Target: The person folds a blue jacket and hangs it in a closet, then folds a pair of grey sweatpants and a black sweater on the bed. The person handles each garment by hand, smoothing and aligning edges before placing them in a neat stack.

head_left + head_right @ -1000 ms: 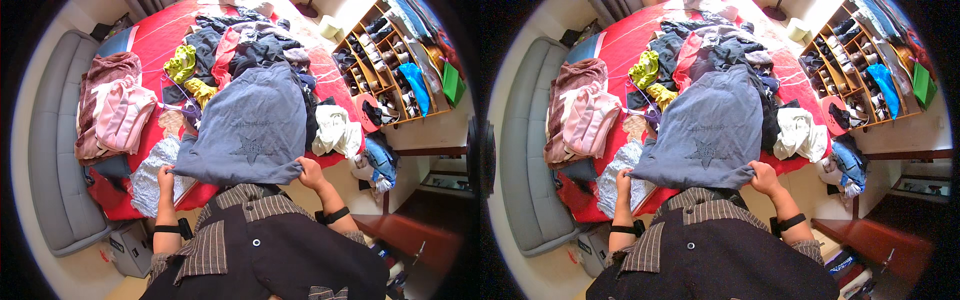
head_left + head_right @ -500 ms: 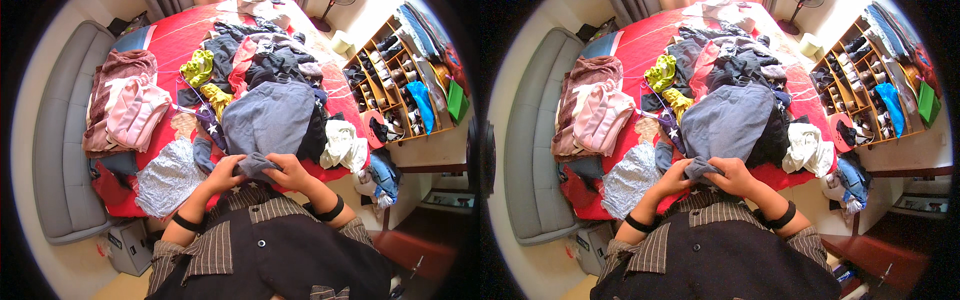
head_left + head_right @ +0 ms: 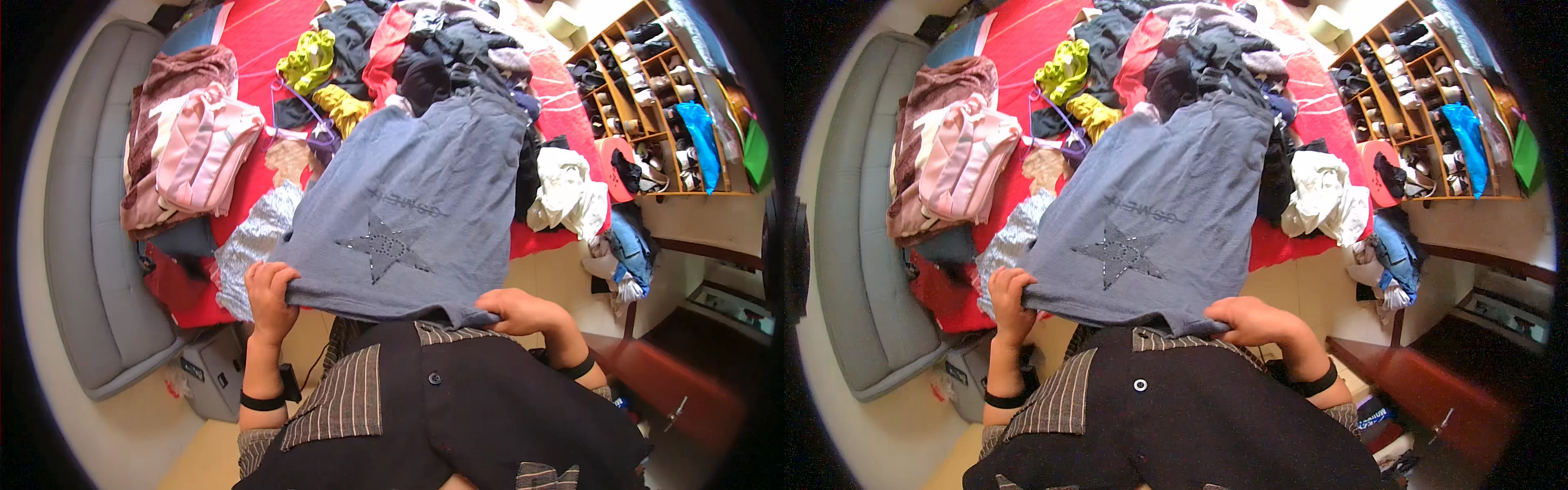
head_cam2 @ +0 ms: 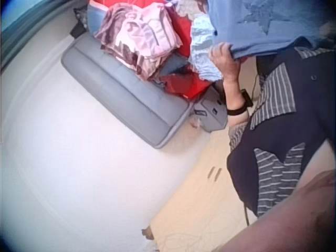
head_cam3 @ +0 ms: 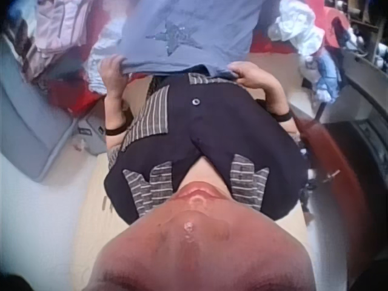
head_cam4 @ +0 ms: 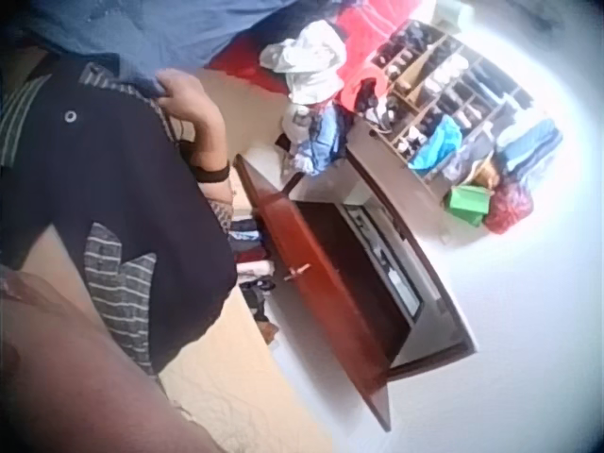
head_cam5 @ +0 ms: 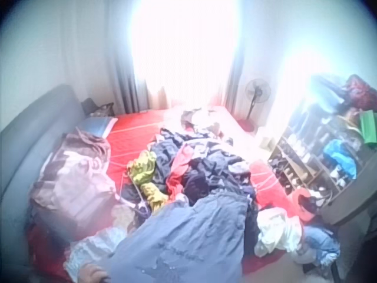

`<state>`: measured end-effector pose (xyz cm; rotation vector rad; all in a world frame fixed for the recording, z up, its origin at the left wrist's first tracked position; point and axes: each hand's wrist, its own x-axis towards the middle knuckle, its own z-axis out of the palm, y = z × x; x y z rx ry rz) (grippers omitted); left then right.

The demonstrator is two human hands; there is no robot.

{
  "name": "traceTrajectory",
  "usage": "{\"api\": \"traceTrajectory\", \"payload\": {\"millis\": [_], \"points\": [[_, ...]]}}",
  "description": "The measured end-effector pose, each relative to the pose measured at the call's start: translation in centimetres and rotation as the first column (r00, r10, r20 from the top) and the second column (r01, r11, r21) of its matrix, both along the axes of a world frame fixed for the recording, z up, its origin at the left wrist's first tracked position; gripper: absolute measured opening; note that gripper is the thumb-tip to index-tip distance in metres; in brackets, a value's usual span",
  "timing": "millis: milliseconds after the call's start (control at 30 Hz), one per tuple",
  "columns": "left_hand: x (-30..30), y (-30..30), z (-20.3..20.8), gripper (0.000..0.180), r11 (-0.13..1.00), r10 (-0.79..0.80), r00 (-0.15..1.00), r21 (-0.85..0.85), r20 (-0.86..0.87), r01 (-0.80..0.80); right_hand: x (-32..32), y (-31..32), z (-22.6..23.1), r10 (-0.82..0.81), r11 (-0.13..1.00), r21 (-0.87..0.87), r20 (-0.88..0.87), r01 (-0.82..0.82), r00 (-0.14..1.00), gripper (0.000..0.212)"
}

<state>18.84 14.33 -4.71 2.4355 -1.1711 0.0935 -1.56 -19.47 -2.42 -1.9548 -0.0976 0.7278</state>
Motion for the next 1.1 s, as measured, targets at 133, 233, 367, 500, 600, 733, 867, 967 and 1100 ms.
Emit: {"api": "traceTrajectory", "payload": {"millis": [133,233,367,500,600,733,867,967,1100], "points": [[-1.9,2.1,0.2,0.033,0.996,0.066,0.997,0.069,-0.032,-0.064,-0.5,0.7,-2.5,0.087,0.993,0.086,-0.047,-0.083,0.995,0.03],[-3.5,3.0,0.0,0.032,0.988,0.106,0.992,0.122,-0.07,-0.097,-0.1,0.4,-3.2,0.192,0.98,0.064,-0.066,-0.188,0.979,0.034],[-4.8,3.7,0.0,0.034,0.982,0.157,0.981,0.121,-0.117,-0.142,0.8,0.2,-3.5,0.217,0.97,0.133,-0.08,-0.206,0.973,0.032],[-5.6,4.1,0.3,0.036,0.976,0.196,0.967,0.129,-0.161,-0.176,1.3,0.4,-3.8,0.25,0.961,0.151,-0.129,-0.231,0.959,0.032],[-5.9,4.1,0.2,0.03,0.97,0.239,0.947,0.022,-0.216,-0.24,1.0,0.5,-3.5,0.222,0.972,0.116,-0.167,-0.204,0.961,0.033],[-6.3,4.6,-0.3,0.019,0.899,0.318,0.862,-0.164,-0.394,-0.406,0.1,0.6,-3.3,0.147,0.988,0.061,-0.136,-0.14,0.98,0.035],[-6.6,5.0,-0.8,0.004,0.853,0.273,0.749,-0.207,-0.604,-0.478,-1.0,0.5,-3.4,0.077,0.997,-0.011,-0.023,-0.077,0.997,0.034],[-6.6,4.7,-0.4,0.007,0.882,0.29,0.731,-0.124,-0.618,-0.455,-1.6,0.2,-3.1,-0.058,0.988,-0.14,0.071,0.068,0.996,0.035],[-5.7,3.5,1.1,0.004,0.941,0.149,0.853,-0.192,-0.499,-0.277,-0.7,-0.5,-1.4,-0.293,0.936,-0.14,0.205,0.324,0.934,0.043]]}}
